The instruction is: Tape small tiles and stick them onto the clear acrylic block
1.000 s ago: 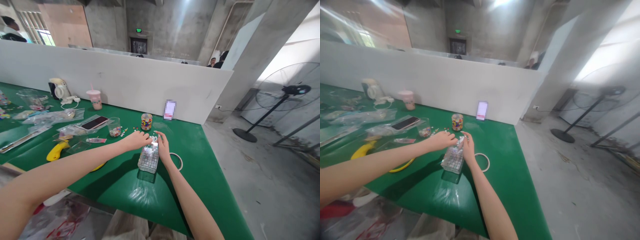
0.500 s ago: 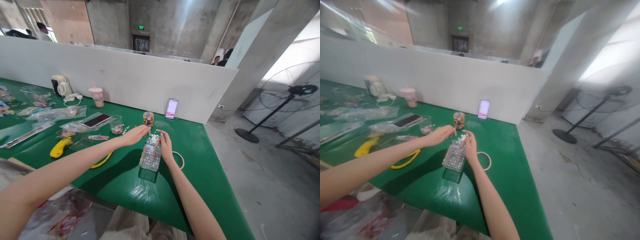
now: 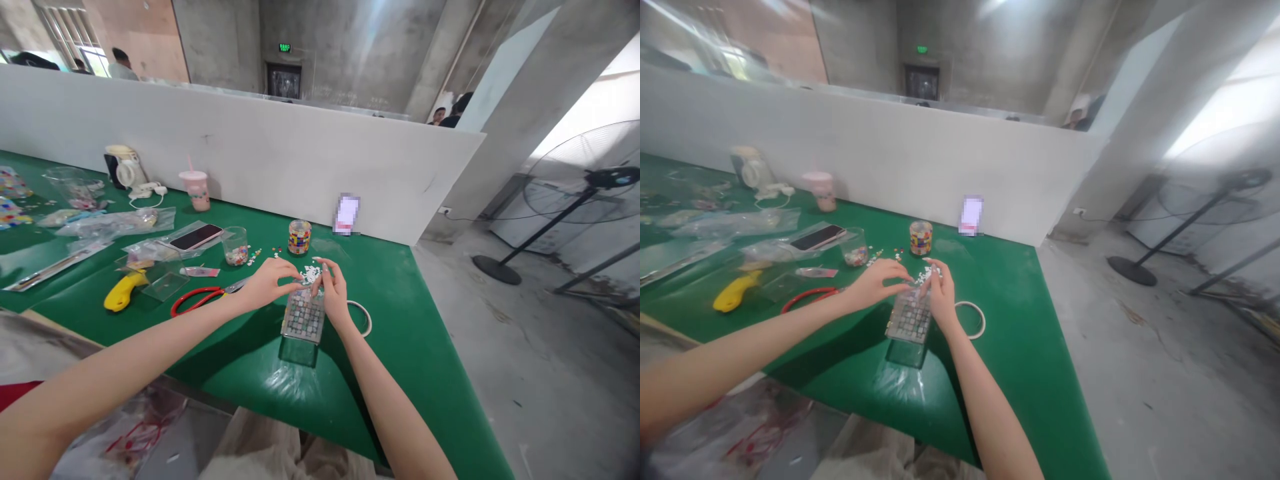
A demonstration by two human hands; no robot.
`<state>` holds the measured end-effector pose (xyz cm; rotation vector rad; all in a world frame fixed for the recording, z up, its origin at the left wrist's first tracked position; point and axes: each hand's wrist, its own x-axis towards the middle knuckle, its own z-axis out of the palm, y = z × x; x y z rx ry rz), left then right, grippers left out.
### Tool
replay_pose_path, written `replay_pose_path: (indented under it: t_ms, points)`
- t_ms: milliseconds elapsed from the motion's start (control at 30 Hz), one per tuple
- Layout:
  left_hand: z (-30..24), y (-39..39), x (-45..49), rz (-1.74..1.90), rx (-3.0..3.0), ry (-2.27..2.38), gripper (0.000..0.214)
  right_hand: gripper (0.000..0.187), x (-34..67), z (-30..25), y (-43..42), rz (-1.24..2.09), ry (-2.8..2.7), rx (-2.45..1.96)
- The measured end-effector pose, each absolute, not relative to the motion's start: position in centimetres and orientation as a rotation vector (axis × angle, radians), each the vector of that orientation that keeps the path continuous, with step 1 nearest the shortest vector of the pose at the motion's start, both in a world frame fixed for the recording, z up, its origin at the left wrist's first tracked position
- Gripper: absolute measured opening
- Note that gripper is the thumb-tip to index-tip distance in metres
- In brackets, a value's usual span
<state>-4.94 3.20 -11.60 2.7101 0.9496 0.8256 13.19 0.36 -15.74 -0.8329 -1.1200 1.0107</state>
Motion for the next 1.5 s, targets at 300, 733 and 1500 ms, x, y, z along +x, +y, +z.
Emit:
replay_pose_path:
  t_ms: [300,733,1500]
  points:
    - [-11.9,2.4,-5.1,1.004,2.771,0.984,0.024,0.031,13.3,-15.6,0.1,0.982,-1.126,-0.845]
    - [-12.1,2.3,-5.4,1.024,2.728,0.937,0.031,0.031,13.2,-15.5,0.0,0.992,-1.154,-0.827]
    - [-12.2,1.7,-5.3,1.001,2.495,1.019,0.029,0.028,13.3,-15.6,0.0,0.996,-1.187,-0.81]
